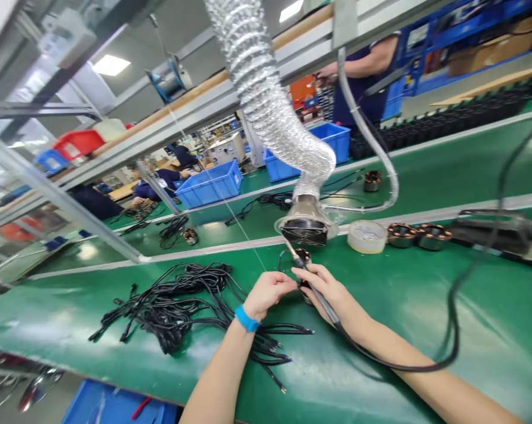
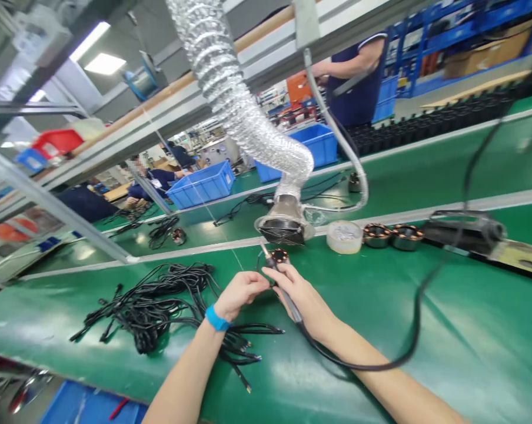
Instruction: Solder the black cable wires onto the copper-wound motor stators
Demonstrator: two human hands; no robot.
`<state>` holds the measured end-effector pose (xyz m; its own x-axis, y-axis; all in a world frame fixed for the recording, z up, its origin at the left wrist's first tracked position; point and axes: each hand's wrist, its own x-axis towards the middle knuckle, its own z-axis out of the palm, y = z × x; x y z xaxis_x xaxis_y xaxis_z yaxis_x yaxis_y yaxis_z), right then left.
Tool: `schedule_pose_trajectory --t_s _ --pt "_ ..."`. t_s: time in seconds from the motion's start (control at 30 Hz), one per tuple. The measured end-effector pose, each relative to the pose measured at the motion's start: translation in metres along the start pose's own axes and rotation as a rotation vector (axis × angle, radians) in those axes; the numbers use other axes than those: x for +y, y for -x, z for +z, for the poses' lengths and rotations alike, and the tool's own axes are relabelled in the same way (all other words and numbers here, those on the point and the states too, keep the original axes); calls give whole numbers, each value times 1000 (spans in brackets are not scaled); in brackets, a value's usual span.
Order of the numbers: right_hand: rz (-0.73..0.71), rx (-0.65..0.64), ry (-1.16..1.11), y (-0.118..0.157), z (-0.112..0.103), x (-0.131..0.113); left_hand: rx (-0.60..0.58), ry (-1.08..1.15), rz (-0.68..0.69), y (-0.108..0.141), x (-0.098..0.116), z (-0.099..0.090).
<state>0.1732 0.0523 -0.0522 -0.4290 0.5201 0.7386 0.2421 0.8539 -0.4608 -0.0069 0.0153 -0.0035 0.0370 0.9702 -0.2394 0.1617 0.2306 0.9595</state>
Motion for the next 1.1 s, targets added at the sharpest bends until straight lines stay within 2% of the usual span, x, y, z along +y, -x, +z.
schedule_pose_trajectory --t_s 0.1,0.23,0.37,0.53,0.67,0.8,0.9,1.1 --pt "8 14 -32 1 9 7 -76 45 -1 0 1 -2" --pt "41 133 -39 0 15 5 -165 253 -37 -6 -6 0" --pt "41 184 -14 -5 14 -6 -97 390 15 -16 -16 2" --pt "64 234 36 -6 16 -18 10 409 85 -15 -18 2" --pt "76 275 80 -10 -2 -18 42 409 145 -13 -17 0" --pt "52 443 126 -17 -31 -13 79 363 170 -16 -14 -1" --pt "41 519 144 -20 -44 -11 93 313 173 -22 -12 0" --pt "-32 521 155 -24 -57 -20 73 159 143 -31 -8 -2"
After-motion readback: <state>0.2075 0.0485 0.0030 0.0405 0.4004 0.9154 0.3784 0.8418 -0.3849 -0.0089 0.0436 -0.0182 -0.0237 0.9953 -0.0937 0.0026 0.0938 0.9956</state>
